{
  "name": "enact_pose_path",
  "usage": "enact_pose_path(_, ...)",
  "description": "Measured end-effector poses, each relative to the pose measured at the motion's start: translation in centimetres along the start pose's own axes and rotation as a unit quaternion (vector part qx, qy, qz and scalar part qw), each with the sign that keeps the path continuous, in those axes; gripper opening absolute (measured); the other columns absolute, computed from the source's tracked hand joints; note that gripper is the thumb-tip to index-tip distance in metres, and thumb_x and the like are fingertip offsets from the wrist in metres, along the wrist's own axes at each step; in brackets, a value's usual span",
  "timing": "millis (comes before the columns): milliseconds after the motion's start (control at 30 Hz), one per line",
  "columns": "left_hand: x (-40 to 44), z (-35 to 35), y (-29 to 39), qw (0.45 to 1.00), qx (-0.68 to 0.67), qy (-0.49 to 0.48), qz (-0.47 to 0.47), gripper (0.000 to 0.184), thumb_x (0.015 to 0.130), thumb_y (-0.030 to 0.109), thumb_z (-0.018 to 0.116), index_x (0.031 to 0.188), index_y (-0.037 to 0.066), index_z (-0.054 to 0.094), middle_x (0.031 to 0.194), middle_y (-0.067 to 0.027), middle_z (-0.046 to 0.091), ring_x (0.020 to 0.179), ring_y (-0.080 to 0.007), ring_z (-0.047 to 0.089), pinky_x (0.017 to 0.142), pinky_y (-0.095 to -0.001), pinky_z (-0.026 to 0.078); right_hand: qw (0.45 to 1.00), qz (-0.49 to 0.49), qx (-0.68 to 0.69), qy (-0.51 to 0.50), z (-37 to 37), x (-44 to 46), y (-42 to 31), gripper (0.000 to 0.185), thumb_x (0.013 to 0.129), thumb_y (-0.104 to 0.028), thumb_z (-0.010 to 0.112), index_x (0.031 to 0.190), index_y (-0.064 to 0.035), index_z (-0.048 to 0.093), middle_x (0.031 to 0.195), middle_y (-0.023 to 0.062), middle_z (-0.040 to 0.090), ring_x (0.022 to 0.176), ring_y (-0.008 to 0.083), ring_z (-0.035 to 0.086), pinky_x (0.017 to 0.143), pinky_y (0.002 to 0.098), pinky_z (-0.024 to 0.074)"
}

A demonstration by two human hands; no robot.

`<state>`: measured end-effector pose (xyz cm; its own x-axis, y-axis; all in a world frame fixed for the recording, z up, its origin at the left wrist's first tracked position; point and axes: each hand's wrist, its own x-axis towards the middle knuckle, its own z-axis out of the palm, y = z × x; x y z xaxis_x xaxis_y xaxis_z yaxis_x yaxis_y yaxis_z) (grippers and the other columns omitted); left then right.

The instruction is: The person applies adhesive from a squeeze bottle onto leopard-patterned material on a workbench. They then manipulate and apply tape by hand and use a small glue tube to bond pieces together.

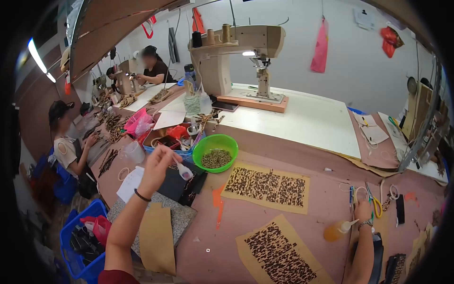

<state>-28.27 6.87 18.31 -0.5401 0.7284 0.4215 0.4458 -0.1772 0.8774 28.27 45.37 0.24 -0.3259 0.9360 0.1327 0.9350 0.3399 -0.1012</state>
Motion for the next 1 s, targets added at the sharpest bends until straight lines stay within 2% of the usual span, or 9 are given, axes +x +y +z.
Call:
enact_pose_path(133, -8.6, 3.6, -2.3, 0.988, -0.107, -0.041, -0.106, 0.010, 0.100, 0.012, 0.046, 0.097, 0.003, 0.051, 0.091, -0.0060, 0.064, 0.086, -0.0089, 0.060, 0.076, -0.0226, 0.047, 0.954, -0.123, 0.127, 0.243, 0.3, 0.2, 2.8, 0.031, 0.098, -0.023, 0.048, 0.115, 0.0009, 0.057, 0.106, 0.0202, 0.063, 0.095, 0.0354, 0.059, 0.083, 0.0443, 0.0478)
enact_pose_path(200, -11.9, 5.0, -4.0, 0.985, -0.120, -0.072, -0.100, 0.010, 0.100, 0.012, 0.046, 0.098, 0.004, 0.051, 0.093, -0.0057, 0.064, 0.086, -0.0083, 0.060, 0.074, -0.0216, 0.047, 0.788, 0.039, 0.595, 0.153, -3.3, -0.5, 3.9, 0.037, 0.095, -0.021, 0.053, 0.123, 0.0022, 0.051, 0.107, 0.0191, 0.063, 0.092, 0.0321, 0.062, 0.076, 0.0417, 0.0501)
enact_pose_path(300, -14.9, 6.4, -5.1, 0.970, -0.162, -0.091, -0.157, 0.009, 0.100, 0.011, 0.047, 0.101, 0.003, 0.049, 0.093, -0.0075, 0.063, 0.088, -0.0124, 0.062, 0.079, -0.0269, 0.050, 0.659, 0.059, 0.654, 0.365, -13.0, -5.6, -0.6, 0.040, 0.093, -0.022, 0.056, 0.124, 0.0030, 0.048, 0.100, 0.0210, 0.063, 0.089, 0.0350, 0.063, 0.072, 0.0430, 0.0502)
enact_pose_path(367, -16.1, 7.5, -4.4, 0.968, -0.167, -0.094, -0.160, 0.009, 0.099, 0.010, 0.047, 0.101, 0.002, 0.050, 0.093, -0.0068, 0.063, 0.088, -0.0119, 0.062, 0.079, -0.0263, 0.050, 0.621, -0.010, 0.703, 0.347, -13.5, -12.2, 2.8, 0.034, 0.092, -0.021, 0.058, 0.117, 0.0021, 0.053, 0.109, 0.0181, 0.060, 0.098, 0.0304, 0.060, 0.083, 0.0405, 0.0474)
enact_pose_path(433, -16.9, 7.9, -4.5, 0.967, -0.176, -0.084, -0.165, 0.012, 0.098, 0.009, 0.050, 0.102, -0.001, 0.054, 0.096, -0.0066, 0.065, 0.089, -0.0110, 0.063, 0.082, -0.0257, 0.050, 0.571, -0.082, 0.750, 0.325, -20.1, -15.5, -8.9, 0.029, 0.091, -0.020, 0.060, 0.110, 0.0012, 0.057, 0.118, 0.0151, 0.058, 0.107, 0.0259, 0.056, 0.095, 0.0381, 0.0446)
enact_pose_path(533, -17.7, 8.0, -4.1, 0.975, -0.147, -0.094, -0.138, 0.012, 0.098, 0.009, 0.050, 0.101, -0.002, 0.056, 0.096, -0.0073, 0.065, 0.090, -0.0110, 0.063, 0.081, -0.0250, 0.050, 0.709, -0.184, 0.660, 0.166, -17.3, -19.5, -16.2, 0.017, 0.094, -0.016, 0.058, 0.101, -0.0021, 0.054, 0.112, 0.0113, 0.057, 0.107, 0.0186, 0.054, 0.097, 0.0321, 0.0421)
enact_pose_path(600, -18.4, 8.0, -3.7, 0.976, -0.148, -0.096, -0.131, 0.010, 0.098, 0.007, 0.049, 0.102, -0.001, 0.054, 0.096, -0.0082, 0.065, 0.089, -0.0114, 0.063, 0.080, -0.0253, 0.050, 0.697, -0.221, 0.678, 0.074, -14.2, -20.6, -22.3, 0.012, 0.088, -0.003, 0.061, 0.097, -0.0038, 0.052, 0.111, 0.0119, 0.056, 0.099, 0.0209, 0.059, 0.091, 0.0387, 0.0479)
enact_pose_path(800, -20.2, 8.0, -2.1, 0.972, -0.186, -0.097, -0.110, 0.010, 0.098, 0.006, 0.047, 0.106, 0.001, 0.050, 0.088, -0.0066, 0.062, 0.081, -0.0109, 0.061, 0.072, -0.0247, 0.049, 0.448, -0.108, 0.852, -0.248, -9.8, -23.5, -36.1, 0.014, 0.091, -0.010, 0.061, 0.102, -0.0051, 0.053, 0.124, 0.0150, 0.051, 0.115, 0.0299, 0.055, 0.101, 0.0467, 0.0445)
enact_pose_path(1000, -19.8, 8.5, 0.4, 0.910, -0.340, -0.093, -0.220, 0.011, 0.099, 0.011, 0.050, 0.107, 0.003, 0.049, 0.075, 0.0014, 0.048, 0.062, -0.0039, 0.045, 0.056, -0.0204, 0.040, 0.378, -0.076, 0.881, -0.273, -8.1, -23.1, -39.5, 0.015, 0.094, -0.015, 0.060, 0.103, -0.0061, 0.052, 0.128, 0.0147, 0.050, 0.120, 0.0294, 0.051, 0.105, 0.0453, 0.0407)
